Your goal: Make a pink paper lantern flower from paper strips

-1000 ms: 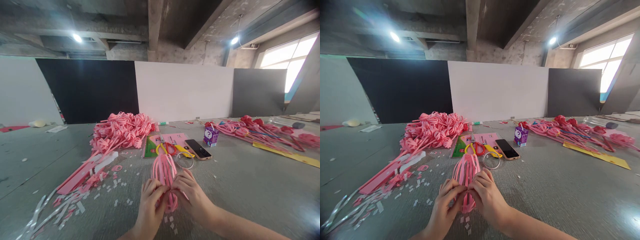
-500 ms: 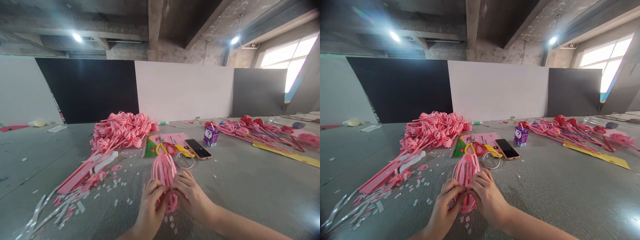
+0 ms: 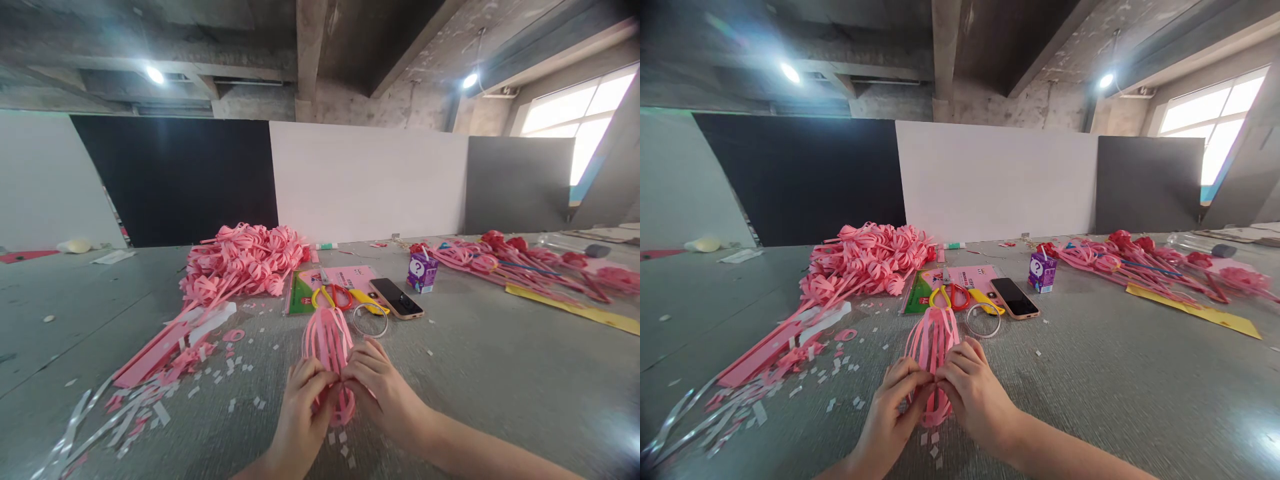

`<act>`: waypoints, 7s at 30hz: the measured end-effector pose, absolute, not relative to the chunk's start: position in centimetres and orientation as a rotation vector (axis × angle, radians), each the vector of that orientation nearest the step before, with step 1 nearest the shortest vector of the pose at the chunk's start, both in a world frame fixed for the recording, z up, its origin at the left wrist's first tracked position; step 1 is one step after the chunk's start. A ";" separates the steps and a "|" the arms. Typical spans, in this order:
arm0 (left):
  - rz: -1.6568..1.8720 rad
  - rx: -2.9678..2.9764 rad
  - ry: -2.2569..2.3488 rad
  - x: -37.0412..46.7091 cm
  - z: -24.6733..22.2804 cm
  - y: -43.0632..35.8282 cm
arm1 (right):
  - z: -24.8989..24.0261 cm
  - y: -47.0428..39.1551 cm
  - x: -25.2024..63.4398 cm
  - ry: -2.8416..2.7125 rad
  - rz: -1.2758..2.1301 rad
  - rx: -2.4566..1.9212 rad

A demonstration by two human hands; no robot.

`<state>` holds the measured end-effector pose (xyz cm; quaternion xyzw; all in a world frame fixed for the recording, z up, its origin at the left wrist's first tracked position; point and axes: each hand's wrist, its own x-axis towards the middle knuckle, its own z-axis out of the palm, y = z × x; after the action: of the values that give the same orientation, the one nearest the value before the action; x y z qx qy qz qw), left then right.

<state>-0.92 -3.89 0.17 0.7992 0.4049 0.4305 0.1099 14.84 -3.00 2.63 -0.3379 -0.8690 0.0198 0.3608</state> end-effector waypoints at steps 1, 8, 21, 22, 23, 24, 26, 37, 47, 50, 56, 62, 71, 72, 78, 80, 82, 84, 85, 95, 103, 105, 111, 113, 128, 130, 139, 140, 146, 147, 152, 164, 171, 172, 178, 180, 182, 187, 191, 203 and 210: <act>1.264 2.348 1.188 -0.9 0.2 -3.9 | 2.6 -3.0 14.8 -2.237 0.046 -0.867; 1.262 2.337 1.198 -0.9 0.2 -3.9 | 2.6 -3.0 14.8 -2.234 0.058 -0.865; 1.276 2.223 1.168 -0.9 0.3 -3.9 | 2.9 -2.9 14.9 -2.194 0.211 -0.854; 1.278 2.199 1.164 -0.9 0.3 -3.9 | 2.9 -2.9 14.9 -2.188 0.219 -0.857; 1.274 2.178 1.162 -0.9 0.4 -3.8 | 2.9 -2.9 14.9 -2.182 0.226 -0.863; 1.265 2.161 1.165 -0.9 0.4 -3.8 | 2.8 -2.9 15.0 -2.180 0.232 -0.866; 1.244 2.136 1.181 -0.9 0.4 -3.8 | 2.6 -2.9 15.0 -2.182 0.241 -0.864; 1.196 2.254 1.202 -0.7 0.5 -3.9 | 1.6 -2.9 14.7 -2.139 0.252 -0.955; 1.183 2.357 1.194 -0.8 0.2 -3.9 | 1.4 -2.9 15.0 -2.151 0.268 -1.006; 1.207 2.375 1.215 -0.8 0.1 -3.9 | 1.6 -3.0 15.0 -2.097 0.256 -1.037; 1.328 2.382 1.289 -1.1 0.0 -4.0 | 1.9 -3.0 15.1 -2.002 0.329 -1.103; 1.363 2.540 1.207 -1.2 -0.1 -4.4 | 1.9 -3.1 15.0 -2.012 0.295 -1.101; 1.307 2.444 1.266 -1.1 -0.4 -4.1 | 2.0 -3.4 14.8 -2.053 0.259 -0.997; 1.297 2.423 1.269 -1.1 -0.3 -4.1 | 2.0 -3.4 14.8 -2.061 0.248 -0.994; 1.238 2.328 1.296 -1.0 0.0 -4.0 | 2.2 -3.6 14.8 -2.107 0.210 -1.013; 1.239 2.316 1.289 -0.9 0.1 -4.0 | 2.2 -3.6 14.8 -2.114 0.208 -1.013; 1.239 2.308 1.286 -0.9 0.2 -4.0 | 2.3 -3.6 14.8 -2.113 0.206 -1.013; 1.234 2.302 1.286 -0.9 0.3 -4.0 | 2.3 -3.6 14.8 -2.108 0.201 -1.011; 1.231 2.300 1.286 -0.9 0.3 -4.0 | 2.3 -3.6 14.8 -2.107 0.201 -1.008; 1.220 2.301 1.241 -0.9 0.5 -3.9 | 2.1 -3.5 14.9 -2.121 0.231 -1.006; 1.414 2.244 1.205 -1.1 0.8 -4.4 | 1.7 -3.4 15.1 -2.009 0.175 -0.966; 1.505 2.237 1.254 -1.5 2.1 -4.3 | 1.5 -3.2 15.4 -1.938 0.145 -0.962; 1.254 2.837 1.890 -5.4 7.3 -0.9 | 0.8 -2.3 16.0 -1.879 0.072 -0.973; 1.016 2.991 2.143 -7.4 7.8 0.5 | 0.9 -2.3 16.0 -1.883 0.048 -0.984; 0.999 2.607 1.281 -4.3 7.7 -1.5 | 3.1 -2.1 16.7 -1.994 -0.062 -0.841; 0.952 2.548 1.130 -3.0 7.6 -2.8 | 3.3 -2.2 16.7 -2.048 -0.066 -0.825; 0.894 2.430 1.125 -1.8 6.5 -3.5 | 3.4 -2.7 16.5 -2.097 -0.092 -0.778; 0.918 2.382 1.151 -1.8 6.4 -3.4 | 3.3 -2.8 16.4 -2.037 -0.082 -0.784; 1.015 2.021 1.290 -1.7 6.0 -3.1 | 3.3 -3.2 15.7 -1.738 0.248 -0.997; 1.004 1.977 1.277 -1.7 6.0 -3.1 | 3.5 -3.2 15.6 -1.750 0.338 -1.020; 0.910 1.829 1.227 -1.3 5.6 -3.2 | 4.1 -3.5 15.2 -1.821 0.741 -1.054; 0.868 2.044 1.267 -3.8 7.8 -2.3 | 3.5 -2.9 15.2 -1.716 0.831 -1.111; 0.773 2.291 1.538 -7.1 6.1 -1.7 | 3.5 -4.3 14.4 -2.033 0.723 -1.053; 0.725 2.328 1.576 -7.3 5.7 -1.7 | 3.4 -4.6 14.3 -2.075 0.711 -1.061; 0.603 2.431 1.507 -6.9 4.4 -1.6 | 2.7 -4.8 13.9 -2.134 0.731 -1.138; 0.649 2.407 1.495 -6.1 4.5 -1.7 | 2.5 -4.5 14.0 -2.024 0.793 -1.137; 0.737 2.387 1.530 -4.9 4.9 -1.9 | 2.3 -4.0 14.1 -1.865 0.887 -1.114; 1.113 2.291 1.662 -1.9 4.4 -2.9 | 1.6 -2.8 14.5 -1.459 1.156 -0.977; 1.315 2.150 1.645 -0.8 1.7 -3.8 | 1.2 -2.8 14.5 -1.306 1.220 -0.905; 1.294 1.876 1.419 -1.0 -0.3 -3.5 | 0.6 -3.5 14.1 -1.253 1.238 -0.862; 1.266 1.835 1.390 -1.1 -0.7 -3.1 | 0.6 -3.6 14.0 -1.238 1.269 -0.822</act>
<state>-1.12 -3.11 -0.72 0.6755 0.5116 0.4660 0.2546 13.97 -3.64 0.61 -0.3485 -0.5251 0.5383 0.5595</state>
